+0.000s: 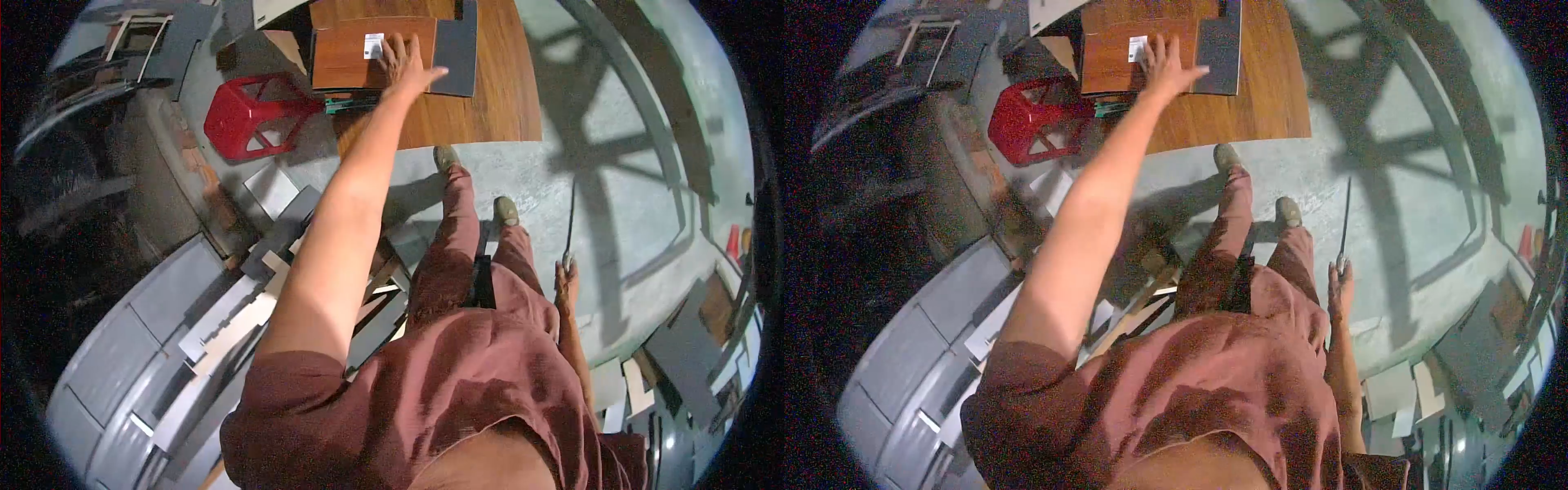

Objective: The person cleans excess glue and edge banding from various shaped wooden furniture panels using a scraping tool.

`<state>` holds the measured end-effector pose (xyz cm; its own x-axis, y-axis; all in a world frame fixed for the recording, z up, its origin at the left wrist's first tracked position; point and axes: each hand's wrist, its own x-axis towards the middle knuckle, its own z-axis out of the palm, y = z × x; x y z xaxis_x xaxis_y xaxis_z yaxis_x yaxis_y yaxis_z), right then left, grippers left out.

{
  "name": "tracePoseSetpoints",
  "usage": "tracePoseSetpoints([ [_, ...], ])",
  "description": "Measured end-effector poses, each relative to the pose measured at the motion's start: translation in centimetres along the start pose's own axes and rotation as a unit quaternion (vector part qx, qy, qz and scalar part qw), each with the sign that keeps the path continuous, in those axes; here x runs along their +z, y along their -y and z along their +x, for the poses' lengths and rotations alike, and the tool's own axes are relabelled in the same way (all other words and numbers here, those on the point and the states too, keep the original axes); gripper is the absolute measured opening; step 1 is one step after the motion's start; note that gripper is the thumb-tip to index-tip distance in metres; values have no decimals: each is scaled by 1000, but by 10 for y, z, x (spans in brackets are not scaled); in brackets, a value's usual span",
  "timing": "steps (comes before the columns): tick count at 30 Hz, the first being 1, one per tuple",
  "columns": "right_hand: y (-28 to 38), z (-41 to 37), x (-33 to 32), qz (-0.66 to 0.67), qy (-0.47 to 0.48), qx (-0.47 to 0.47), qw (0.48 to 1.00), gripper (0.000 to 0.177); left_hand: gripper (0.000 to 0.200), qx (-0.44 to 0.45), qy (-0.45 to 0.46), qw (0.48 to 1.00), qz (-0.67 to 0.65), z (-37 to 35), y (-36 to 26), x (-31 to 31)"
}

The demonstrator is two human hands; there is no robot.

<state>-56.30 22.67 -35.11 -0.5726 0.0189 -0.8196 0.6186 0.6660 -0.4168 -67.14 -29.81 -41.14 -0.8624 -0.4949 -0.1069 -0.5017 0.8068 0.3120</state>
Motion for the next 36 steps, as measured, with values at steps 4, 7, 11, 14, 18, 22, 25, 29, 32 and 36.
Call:
tracePoseSetpoints([
  [4,108,-7,47,-70,-85,-144,983,31,85,25,-124,989,-82,59,33,-15],
  [7,184,15,90,-64,-46,-179,981,29,73,-141,-183,964,-132,74,99,-26],
  [11,284,65,167,-17,21,-317,948,31,58,-356,-205,909,-66,36,189,-16],
  [14,344,98,221,16,42,-364,930,30,55,-360,-65,923,-117,13,189,-35],
  [18,366,118,265,25,43,-376,925,30,53,-357,-38,929,-91,13,180,-38],
  [22,365,118,279,58,58,-346,935,33,61,-356,-86,920,-138,2,178,-28],
  [25,361,122,282,96,68,-340,933,36,61,-333,-142,915,-177,-7,185,-20],
  [29,358,130,282,165,104,-320,927,24,57,-361,-139,879,-278,-26,182,-23],
  [32,361,131,272,99,85,-374,918,22,47,-322,-222,875,-286,-47,167,-34],
  [36,348,129,259,103,138,-453,875,23,41,-312,-215,841,-387,-112,127,-86],
])
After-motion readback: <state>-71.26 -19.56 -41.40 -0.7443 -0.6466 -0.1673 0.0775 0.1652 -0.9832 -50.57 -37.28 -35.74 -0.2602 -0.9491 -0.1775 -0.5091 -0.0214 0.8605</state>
